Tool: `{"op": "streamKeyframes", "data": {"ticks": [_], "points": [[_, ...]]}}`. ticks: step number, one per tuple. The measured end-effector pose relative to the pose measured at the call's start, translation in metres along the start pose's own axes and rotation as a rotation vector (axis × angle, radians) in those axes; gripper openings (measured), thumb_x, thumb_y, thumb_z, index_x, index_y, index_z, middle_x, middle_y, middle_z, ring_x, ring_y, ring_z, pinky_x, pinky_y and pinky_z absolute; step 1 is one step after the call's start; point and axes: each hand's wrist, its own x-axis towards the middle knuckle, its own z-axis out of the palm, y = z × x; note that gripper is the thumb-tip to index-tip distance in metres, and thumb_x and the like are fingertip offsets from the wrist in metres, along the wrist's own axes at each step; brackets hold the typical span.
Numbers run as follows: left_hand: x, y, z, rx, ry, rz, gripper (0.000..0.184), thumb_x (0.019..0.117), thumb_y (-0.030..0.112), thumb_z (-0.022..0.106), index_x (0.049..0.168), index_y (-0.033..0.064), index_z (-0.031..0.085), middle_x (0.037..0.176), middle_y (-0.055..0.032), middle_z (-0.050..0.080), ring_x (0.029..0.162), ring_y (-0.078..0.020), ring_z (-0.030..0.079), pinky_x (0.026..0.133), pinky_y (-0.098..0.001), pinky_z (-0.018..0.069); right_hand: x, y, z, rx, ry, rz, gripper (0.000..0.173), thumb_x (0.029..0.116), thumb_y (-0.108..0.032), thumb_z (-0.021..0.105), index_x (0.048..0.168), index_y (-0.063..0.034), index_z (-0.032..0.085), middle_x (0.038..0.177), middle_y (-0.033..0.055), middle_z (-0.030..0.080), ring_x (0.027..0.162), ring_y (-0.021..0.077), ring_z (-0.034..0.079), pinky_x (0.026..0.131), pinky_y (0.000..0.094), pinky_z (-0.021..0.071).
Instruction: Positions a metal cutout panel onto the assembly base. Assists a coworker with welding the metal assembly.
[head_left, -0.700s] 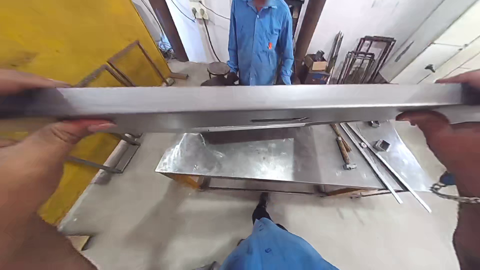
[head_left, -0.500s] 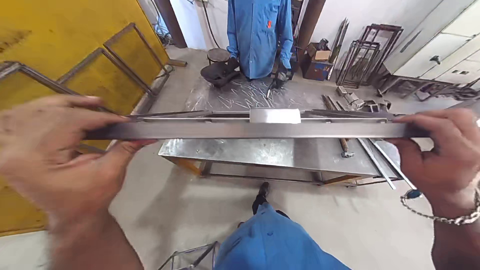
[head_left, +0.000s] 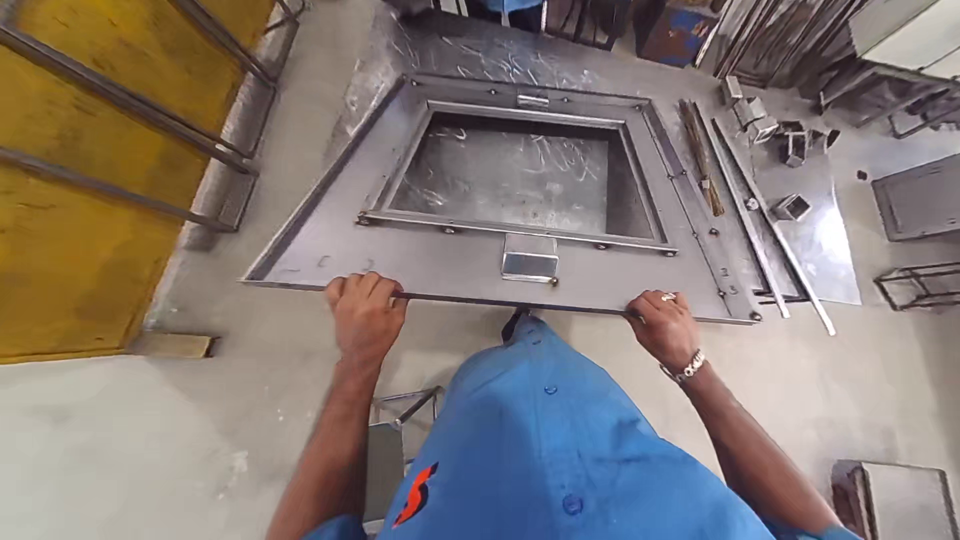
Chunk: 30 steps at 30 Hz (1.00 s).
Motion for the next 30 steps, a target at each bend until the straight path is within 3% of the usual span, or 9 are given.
{"op": "streamKeyframes", "data": {"ticks": [4, 8, 16, 20, 23, 27, 30], "points": [[-0.006, -0.016, 0.072, 0.031, -0.210, 0.024, 0.017, 0.0960, 0.016, 0.060, 0.091, 0.0030, 0.069, 0.094, -0.0173, 0.069, 0.096, -0.0404, 0.066, 0.100, -0.0626, 0.0416, 0.007, 0.024, 0.080, 0.044, -0.163, 0.018, 0.017, 0.0984, -0.018, 0.059, 0.093, -0.0062, 0.070, 0.093, 0.0147, 0.071, 0.094, 0.0354, 0.069, 0.086, 0.0559, 0.0531], [0.003, -0.025, 0.133, 0.083, -0.305, 0.023, 0.015, 0.0952, 0.011, 0.058, 0.089, 0.0023, 0.068, 0.092, -0.0180, 0.069, 0.094, -0.0415, 0.066, 0.093, -0.0623, 0.0449, 0.024, 0.048, 0.147, 0.054, -0.270, 0.032, 0.019, 0.0989, -0.015, 0.056, 0.098, -0.0049, 0.072, 0.099, 0.0170, 0.072, 0.098, 0.0378, 0.070, 0.088, 0.0574, 0.0543], [0.050, -0.021, 0.215, 0.159, -0.566, -0.120, 0.014, 0.0927, 0.006, 0.062, 0.099, 0.0049, 0.075, 0.107, -0.0177, 0.073, 0.109, -0.0421, 0.065, 0.097, -0.0651, 0.0452, 0.079, 0.099, 0.216, 0.069, -0.464, 0.076, 0.018, 0.0985, -0.013, 0.058, 0.105, -0.0079, 0.074, 0.107, 0.0154, 0.074, 0.104, 0.0360, 0.070, 0.093, 0.0579, 0.0531], [0.077, -0.019, 0.249, 0.203, -0.534, -0.172, 0.013, 0.0928, 0.007, 0.064, 0.099, 0.0080, 0.076, 0.105, -0.0137, 0.074, 0.108, -0.0386, 0.066, 0.096, -0.0617, 0.0467, 0.109, 0.125, 0.230, 0.072, -0.474, 0.089, 0.018, 0.0966, -0.011, 0.059, 0.106, -0.0116, 0.074, 0.110, 0.0115, 0.074, 0.108, 0.0327, 0.069, 0.096, 0.0562, 0.0522], [0.100, -0.009, 0.259, 0.234, -0.545, -0.278, 0.012, 0.0930, 0.008, 0.066, 0.100, 0.0033, 0.074, 0.109, -0.0205, 0.072, 0.112, -0.0441, 0.064, 0.099, -0.0664, 0.0446, 0.135, 0.138, 0.226, 0.124, -0.547, 0.114, 0.017, 0.0985, -0.017, 0.061, 0.108, -0.0091, 0.073, 0.113, 0.0138, 0.072, 0.112, 0.0345, 0.067, 0.099, 0.0584, 0.0496], [0.128, 0.008, 0.268, 0.237, -0.574, -0.452, 0.030, 0.0928, 0.012, 0.069, 0.119, -0.0018, 0.069, 0.133, -0.0335, 0.059, 0.130, -0.0552, 0.050, 0.106, -0.0766, 0.0342, 0.175, 0.163, 0.189, 0.270, -0.576, 0.219, 0.043, 0.0988, -0.043, 0.065, 0.127, -0.0107, 0.069, 0.123, 0.0162, 0.070, 0.118, 0.0355, 0.065, 0.104, 0.0593, 0.0471], [0.140, 0.021, 0.259, 0.231, -0.620, -0.496, 0.044, 0.0874, 0.014, 0.075, 0.128, 0.0034, 0.065, 0.141, -0.0339, 0.052, 0.137, -0.0559, 0.042, 0.108, -0.0796, 0.0278, 0.190, 0.212, 0.146, 0.269, -0.378, 0.513, 0.046, 0.1001, -0.040, 0.060, 0.139, -0.0157, 0.064, 0.133, 0.0147, 0.067, 0.124, 0.0336, 0.064, 0.107, 0.0565, 0.0482]]}}
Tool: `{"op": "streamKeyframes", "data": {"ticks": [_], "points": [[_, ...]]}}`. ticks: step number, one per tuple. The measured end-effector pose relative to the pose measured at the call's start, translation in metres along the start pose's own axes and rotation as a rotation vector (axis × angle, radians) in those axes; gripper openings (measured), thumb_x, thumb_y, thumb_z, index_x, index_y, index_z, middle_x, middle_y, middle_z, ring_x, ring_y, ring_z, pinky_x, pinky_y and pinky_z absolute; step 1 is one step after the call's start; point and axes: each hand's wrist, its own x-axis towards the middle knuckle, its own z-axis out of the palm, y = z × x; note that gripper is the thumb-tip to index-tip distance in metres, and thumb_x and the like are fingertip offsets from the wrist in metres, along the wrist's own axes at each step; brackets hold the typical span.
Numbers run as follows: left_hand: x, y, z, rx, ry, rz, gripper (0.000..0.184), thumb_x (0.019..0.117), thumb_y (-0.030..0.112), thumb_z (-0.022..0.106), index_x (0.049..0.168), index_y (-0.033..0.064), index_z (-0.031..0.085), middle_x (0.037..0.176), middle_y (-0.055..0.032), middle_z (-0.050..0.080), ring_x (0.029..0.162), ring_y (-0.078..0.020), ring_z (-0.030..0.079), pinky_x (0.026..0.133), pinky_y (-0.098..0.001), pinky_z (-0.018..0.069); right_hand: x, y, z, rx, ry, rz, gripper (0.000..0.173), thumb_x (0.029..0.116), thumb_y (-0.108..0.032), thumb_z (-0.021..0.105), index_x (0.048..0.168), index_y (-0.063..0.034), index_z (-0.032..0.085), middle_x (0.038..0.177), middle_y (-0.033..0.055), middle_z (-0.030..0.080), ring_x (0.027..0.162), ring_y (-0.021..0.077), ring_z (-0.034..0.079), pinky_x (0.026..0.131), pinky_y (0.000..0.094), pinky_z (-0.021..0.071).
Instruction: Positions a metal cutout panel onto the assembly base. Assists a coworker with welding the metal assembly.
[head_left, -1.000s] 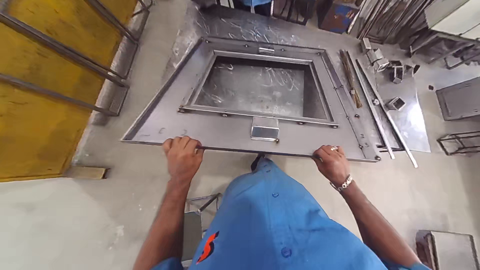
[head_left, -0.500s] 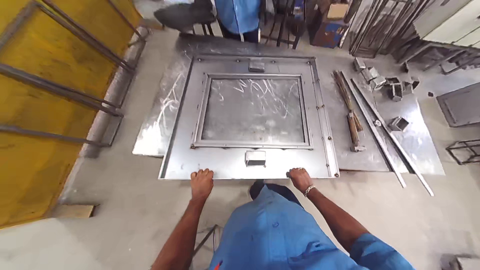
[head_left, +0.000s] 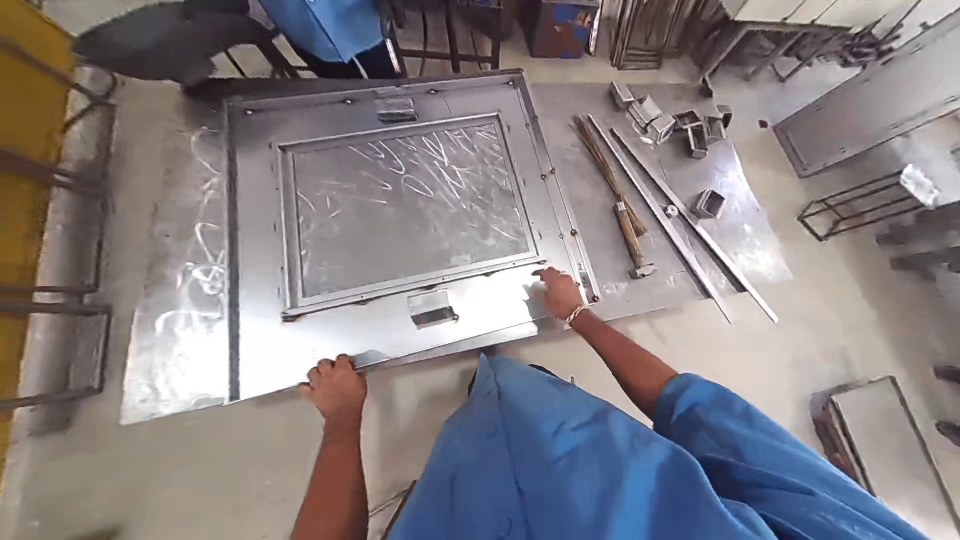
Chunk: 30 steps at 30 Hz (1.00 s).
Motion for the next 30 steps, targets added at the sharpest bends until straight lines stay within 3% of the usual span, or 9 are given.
{"op": "streamKeyframes", "data": {"ticks": [3, 5, 7, 10, 14, 21, 23, 26, 30], "points": [[-0.022, 0.018, -0.011, -0.121, -0.003, -0.008, 0.058, 0.0864, 0.026, 0.080, 0.137, 0.0067, 0.061, 0.144, -0.0356, 0.049, 0.138, -0.0580, 0.040, 0.109, -0.0808, 0.0247, 0.003, 0.085, -0.049, -0.153, 0.191, 0.286, 0.050, 0.0924, -0.024, 0.068, 0.141, -0.0166, 0.062, 0.137, 0.0252, 0.062, 0.122, 0.0469, 0.061, 0.099, 0.0668, 0.0496], [-0.052, 0.019, -0.009, -0.199, -0.047, -0.069, 0.060, 0.0895, 0.032, 0.078, 0.140, 0.0068, 0.059, 0.144, -0.0346, 0.050, 0.138, -0.0568, 0.041, 0.109, -0.0799, 0.0272, 0.001, 0.153, -0.057, -0.253, 0.119, 0.407, 0.065, 0.0885, -0.025, 0.072, 0.151, -0.0202, 0.053, 0.150, 0.0351, 0.046, 0.132, 0.0574, 0.049, 0.100, 0.0745, 0.0438], [-0.081, 0.015, 0.004, -0.298, -0.154, -0.142, 0.061, 0.0917, 0.038, 0.076, 0.143, 0.0103, 0.057, 0.145, -0.0291, 0.052, 0.139, -0.0524, 0.043, 0.110, -0.0786, 0.0266, -0.006, 0.215, -0.054, -0.255, -0.006, 0.448, 0.075, 0.0859, -0.025, 0.078, 0.155, -0.0223, 0.048, 0.158, 0.0333, 0.036, 0.141, 0.0564, 0.040, 0.105, 0.0748, 0.0394], [-0.135, 0.004, 0.049, -0.458, -0.368, -0.214, 0.063, 0.0939, 0.038, 0.074, 0.146, 0.0094, 0.053, 0.135, -0.0252, 0.061, 0.130, -0.0469, 0.054, 0.108, -0.0745, 0.0341, -0.015, 0.273, -0.051, -0.291, -0.037, 0.344, 0.066, 0.0872, -0.014, 0.074, 0.150, -0.0162, 0.053, 0.151, 0.0335, 0.045, 0.140, 0.0557, 0.042, 0.106, 0.0774, 0.0352], [-0.263, -0.009, 0.111, -0.675, -0.587, -0.407, 0.061, 0.0959, 0.033, 0.074, 0.144, 0.0020, 0.053, 0.119, -0.0290, 0.068, 0.113, -0.0447, 0.066, 0.102, -0.0630, 0.0488, 0.002, 0.297, -0.065, -0.391, -0.182, 0.195, 0.061, 0.0838, -0.025, 0.082, 0.139, -0.0102, 0.062, 0.135, 0.0344, 0.058, 0.125, 0.0550, 0.056, 0.101, 0.0742, 0.0431], [-0.454, 0.039, 0.170, -0.988, -0.572, -0.952, 0.048, 0.0990, 0.026, 0.071, 0.134, -0.0047, 0.060, 0.127, -0.0307, 0.064, 0.116, -0.0444, 0.064, 0.102, -0.0606, 0.0494, -0.024, 0.143, -0.127, 0.350, 0.316, 0.185, 0.061, 0.0924, -0.024, 0.077, 0.141, 0.0046, 0.053, 0.118, 0.0296, 0.066, 0.100, 0.0366, 0.068, 0.091, 0.0543, 0.0552], [-0.481, 0.064, 0.204, -1.142, -0.542, -1.092, 0.048, 0.0993, 0.027, 0.071, 0.134, -0.0037, 0.058, 0.125, -0.0274, 0.066, 0.108, -0.0399, 0.068, 0.095, -0.0566, 0.0541, -0.013, 0.085, -0.151, 0.364, 0.244, 0.023, 0.052, 0.0902, -0.020, 0.075, 0.134, 0.0021, 0.058, 0.105, 0.0225, 0.069, 0.082, 0.0283, 0.071, 0.076, 0.0494, 0.0602], [-0.469, 0.095, 0.233, -1.147, -0.500, -1.016, 0.050, 0.0956, 0.033, 0.074, 0.131, -0.0002, 0.063, 0.119, -0.0256, 0.069, 0.104, -0.0392, 0.069, 0.092, -0.0581, 0.0557, 0.028, -0.013, -0.177, 0.283, -0.066, -0.241, 0.061, 0.0836, -0.017, 0.073, 0.142, -0.0108, 0.055, 0.101, 0.0150, 0.072, 0.073, 0.0237, 0.072, 0.067, 0.0460, 0.0626], [-0.407, 0.125, 0.156, -1.113, -0.155, -1.070, 0.044, 0.1009, 0.030, 0.065, 0.130, -0.0026, 0.064, 0.118, -0.0284, 0.069, 0.111, -0.0444, 0.067, 0.100, -0.0646, 0.0501, 0.054, -0.130, -0.169, -0.025, -0.264, -0.579, 0.038, 0.0918, -0.041, 0.072, 0.114, -0.0108, 0.072, 0.083, 0.0126, 0.072, 0.064, 0.0277, 0.068, 0.062, 0.0539, 0.0584]]}}
